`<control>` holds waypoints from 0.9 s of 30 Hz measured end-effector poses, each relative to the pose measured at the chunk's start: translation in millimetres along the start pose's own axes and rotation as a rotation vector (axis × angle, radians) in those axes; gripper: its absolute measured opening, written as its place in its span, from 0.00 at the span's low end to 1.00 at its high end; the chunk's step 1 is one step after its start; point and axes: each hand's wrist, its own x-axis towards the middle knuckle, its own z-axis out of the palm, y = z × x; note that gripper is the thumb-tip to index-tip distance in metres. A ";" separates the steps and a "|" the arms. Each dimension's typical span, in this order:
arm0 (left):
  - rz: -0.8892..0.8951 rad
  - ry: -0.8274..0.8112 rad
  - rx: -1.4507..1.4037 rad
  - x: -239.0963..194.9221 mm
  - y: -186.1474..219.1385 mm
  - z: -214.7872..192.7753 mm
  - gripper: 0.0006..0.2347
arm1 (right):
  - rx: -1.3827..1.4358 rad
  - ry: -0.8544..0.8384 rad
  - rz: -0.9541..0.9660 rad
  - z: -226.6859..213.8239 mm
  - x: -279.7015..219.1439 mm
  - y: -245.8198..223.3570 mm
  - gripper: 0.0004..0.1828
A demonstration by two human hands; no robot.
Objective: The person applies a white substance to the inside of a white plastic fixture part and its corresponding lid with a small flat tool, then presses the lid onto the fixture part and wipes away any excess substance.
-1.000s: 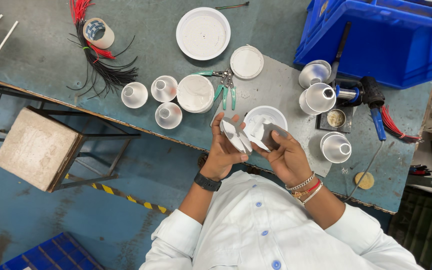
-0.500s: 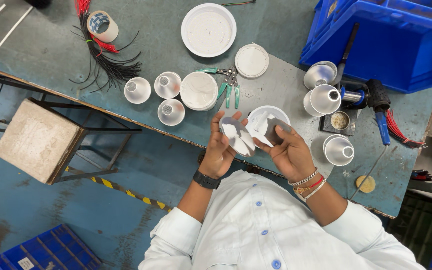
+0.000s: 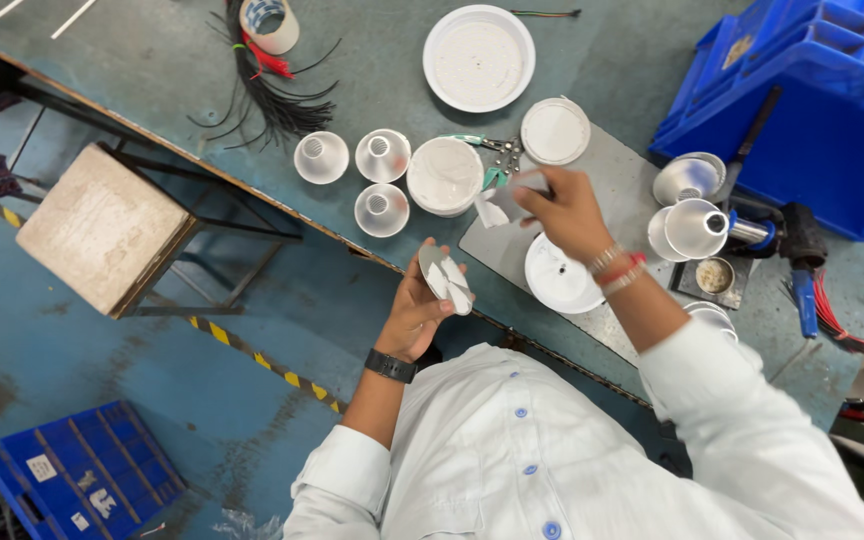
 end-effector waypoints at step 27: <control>-0.080 0.180 0.120 -0.9 2.1 -45.4 0.48 | -0.331 -0.192 0.397 100.9 149.6 0.2 0.11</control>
